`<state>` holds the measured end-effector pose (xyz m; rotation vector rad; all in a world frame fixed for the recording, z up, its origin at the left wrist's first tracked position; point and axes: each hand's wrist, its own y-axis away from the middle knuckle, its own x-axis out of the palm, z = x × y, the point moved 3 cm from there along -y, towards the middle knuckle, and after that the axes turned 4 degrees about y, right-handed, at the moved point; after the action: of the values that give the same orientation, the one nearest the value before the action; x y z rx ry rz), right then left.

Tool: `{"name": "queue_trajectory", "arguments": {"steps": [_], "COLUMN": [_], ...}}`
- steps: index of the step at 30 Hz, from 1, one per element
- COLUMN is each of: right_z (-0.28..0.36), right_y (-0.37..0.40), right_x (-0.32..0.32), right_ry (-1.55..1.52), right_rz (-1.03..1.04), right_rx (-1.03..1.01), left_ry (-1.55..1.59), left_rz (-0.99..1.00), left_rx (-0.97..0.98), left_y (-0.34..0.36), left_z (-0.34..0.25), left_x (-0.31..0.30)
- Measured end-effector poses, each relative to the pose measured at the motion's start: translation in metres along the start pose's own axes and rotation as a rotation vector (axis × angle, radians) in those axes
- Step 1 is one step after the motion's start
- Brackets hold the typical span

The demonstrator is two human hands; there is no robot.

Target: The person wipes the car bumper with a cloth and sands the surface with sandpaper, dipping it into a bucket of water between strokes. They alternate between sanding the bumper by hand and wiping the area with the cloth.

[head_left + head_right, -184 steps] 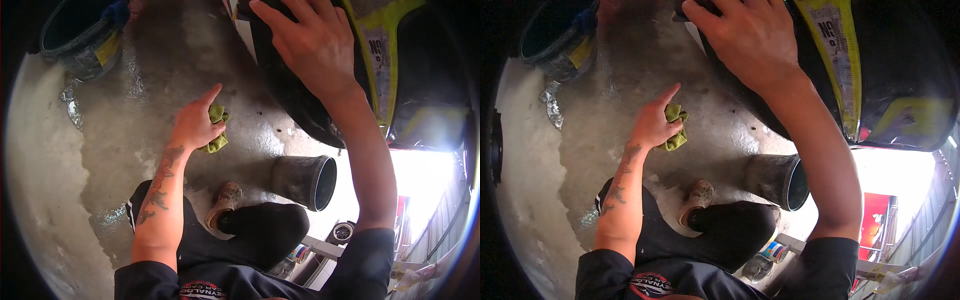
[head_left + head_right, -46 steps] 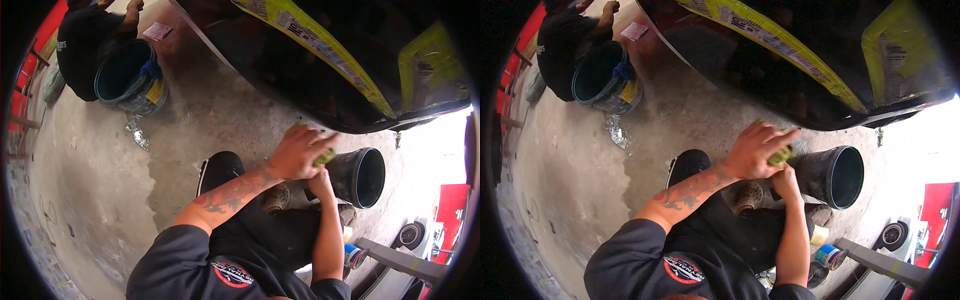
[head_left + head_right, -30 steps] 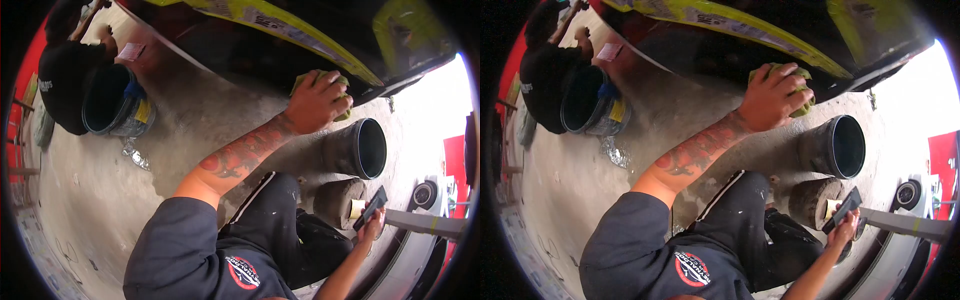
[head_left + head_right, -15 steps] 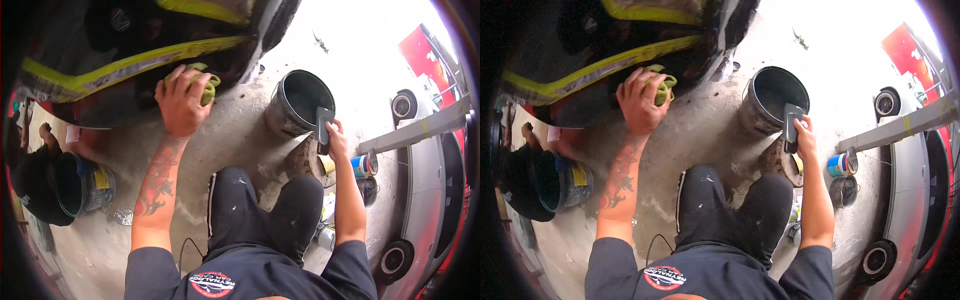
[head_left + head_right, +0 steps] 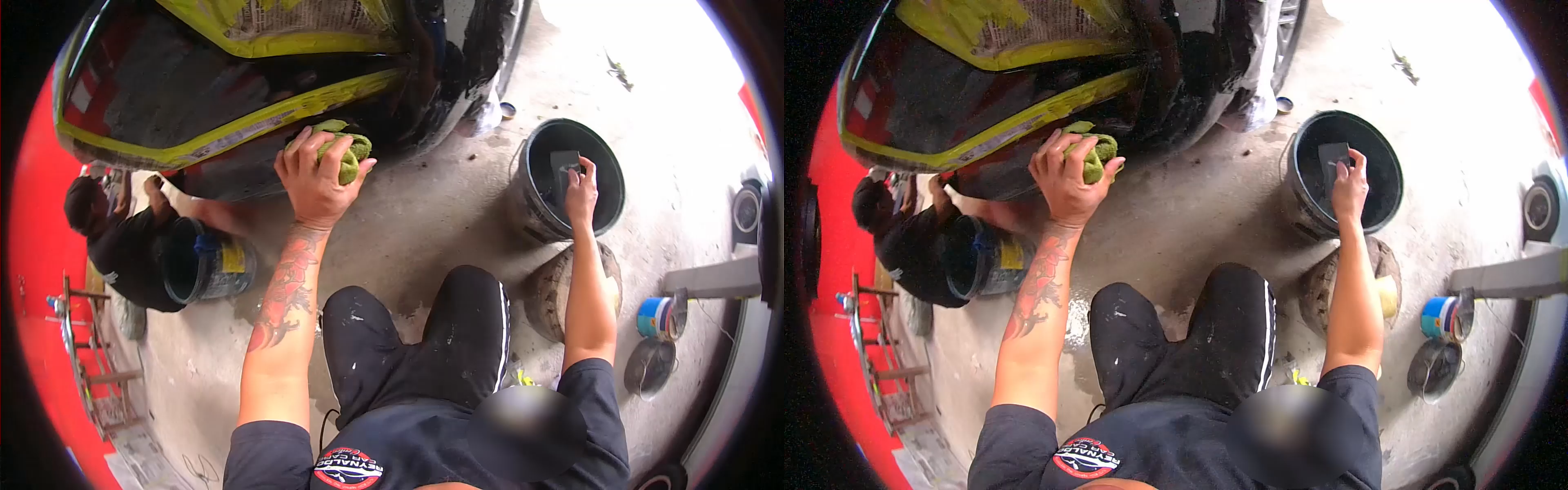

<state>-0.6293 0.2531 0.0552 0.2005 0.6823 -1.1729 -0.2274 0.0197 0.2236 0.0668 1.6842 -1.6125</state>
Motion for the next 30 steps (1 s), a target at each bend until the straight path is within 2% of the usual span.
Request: {"name": "queue_trajectory", "arguments": {"steps": [3, 5, 7, 9, 11, 12, 15, 16, 17, 18, 20, 25, 30], "right_z": [-0.021, -0.088, -0.107, -0.137, -0.119, -0.124, -0.175, -0.197, -0.236, -0.246, -0.231, -0.195, -0.162], "right_y": [-0.010, -0.036, -0.044, -0.055, -0.054, -0.057, -0.052, -0.047, -0.049, -0.040, -0.022, 0.000, 0.012], "right_x": [0.023, 0.055, 0.070, 0.091, 0.079, 0.081, 0.119, 0.128, 0.152, 0.153, 0.143, 0.129, 0.118], "right_ry": [0.070, 0.106, 0.243, 0.437, 0.518, 0.591, 1.109, 1.186, 1.189, 1.220, 1.213, 1.176, 1.194], "right_rz": [0.106, 0.274, 0.509, 0.609, 0.778, 0.854, 1.337, 1.458, 1.461, 1.492, 1.496, 1.491, 1.512], "right_rx": [-0.019, -0.320, -0.163, -0.229, -0.026, 0.009, -0.153, -0.171, 0.043, 0.048, -0.037, -0.184, -0.280], "left_ry": [-0.048, -0.037, -0.029, -0.016, -0.027, -0.040, -0.077, -0.073, -0.074, -0.077, -0.088, -0.009, -0.076], "left_rz": [0.101, 0.118, 0.140, 0.158, 0.196, 0.206, 0.186, 0.214, 0.203, 0.185, 0.144, 0.216, 0.160], "left_rx": [-0.005, 0.053, 0.084, 0.096, 0.093, 0.091, 0.102, 0.083, 0.091, 0.100, 0.103, 0.022, 0.052], "left_y": [-0.013, -0.026, -0.032, -0.035, -0.034, -0.033, -0.031, -0.031, -0.031, -0.030, -0.032, -0.034, -0.023], "left_z": [-0.009, -0.015, -0.017, -0.019, -0.022, -0.021, -0.019, -0.020, -0.021, -0.020, -0.021, -0.025, -0.018], "left_x": [-0.006, -0.003, 0.006, 0.010, 0.009, 0.009, 0.012, 0.011, 0.011, 0.013, 0.013, 0.003, 0.013]}}
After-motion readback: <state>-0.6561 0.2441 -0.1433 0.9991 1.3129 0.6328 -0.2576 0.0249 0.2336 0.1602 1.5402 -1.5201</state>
